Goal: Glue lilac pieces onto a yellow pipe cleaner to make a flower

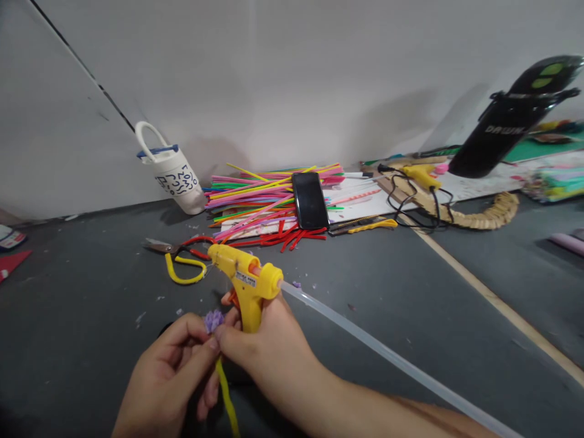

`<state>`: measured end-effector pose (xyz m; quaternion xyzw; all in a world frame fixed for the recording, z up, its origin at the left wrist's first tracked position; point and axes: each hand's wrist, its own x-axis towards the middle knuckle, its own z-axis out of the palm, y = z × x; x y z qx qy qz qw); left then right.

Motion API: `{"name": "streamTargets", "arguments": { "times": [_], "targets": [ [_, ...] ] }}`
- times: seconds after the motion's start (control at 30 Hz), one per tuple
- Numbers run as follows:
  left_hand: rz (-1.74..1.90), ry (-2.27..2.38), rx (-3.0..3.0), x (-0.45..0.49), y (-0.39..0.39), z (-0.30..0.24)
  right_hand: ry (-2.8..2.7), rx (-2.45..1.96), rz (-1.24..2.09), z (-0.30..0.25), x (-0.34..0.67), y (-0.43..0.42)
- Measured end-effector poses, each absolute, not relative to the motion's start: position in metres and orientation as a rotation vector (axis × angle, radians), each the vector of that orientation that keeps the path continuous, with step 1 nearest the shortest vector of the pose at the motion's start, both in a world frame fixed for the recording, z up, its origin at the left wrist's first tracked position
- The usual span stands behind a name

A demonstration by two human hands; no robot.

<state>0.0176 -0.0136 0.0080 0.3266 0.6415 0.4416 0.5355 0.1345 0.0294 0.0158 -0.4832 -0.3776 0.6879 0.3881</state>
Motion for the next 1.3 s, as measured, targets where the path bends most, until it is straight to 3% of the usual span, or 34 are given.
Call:
{"name": "streamTargets", "arguments": {
  "times": [0.4, 0.77, 1.03, 1.3],
  "targets": [
    [1.121, 1.52, 0.811, 0.022, -0.015, 0.009, -0.975, -1.168, 1.759, 0.017, 0.136, 0.026],
    [1.047, 1.051, 0.404, -0.009, -0.003, 0.01, -1.211, -1.29, 1.561, 0.016, 0.167, 0.025],
    [1.212, 1.106, 0.494, -0.014, -0.001, 0.016, -1.862, -1.154, 1.034, 0.041, 0.178, 0.022],
    [1.225, 1.182, 0.486, -0.015, -0.001, 0.019, -1.992, -1.133, 0.776, 0.031, 0.178, 0.014]
  ]
}}
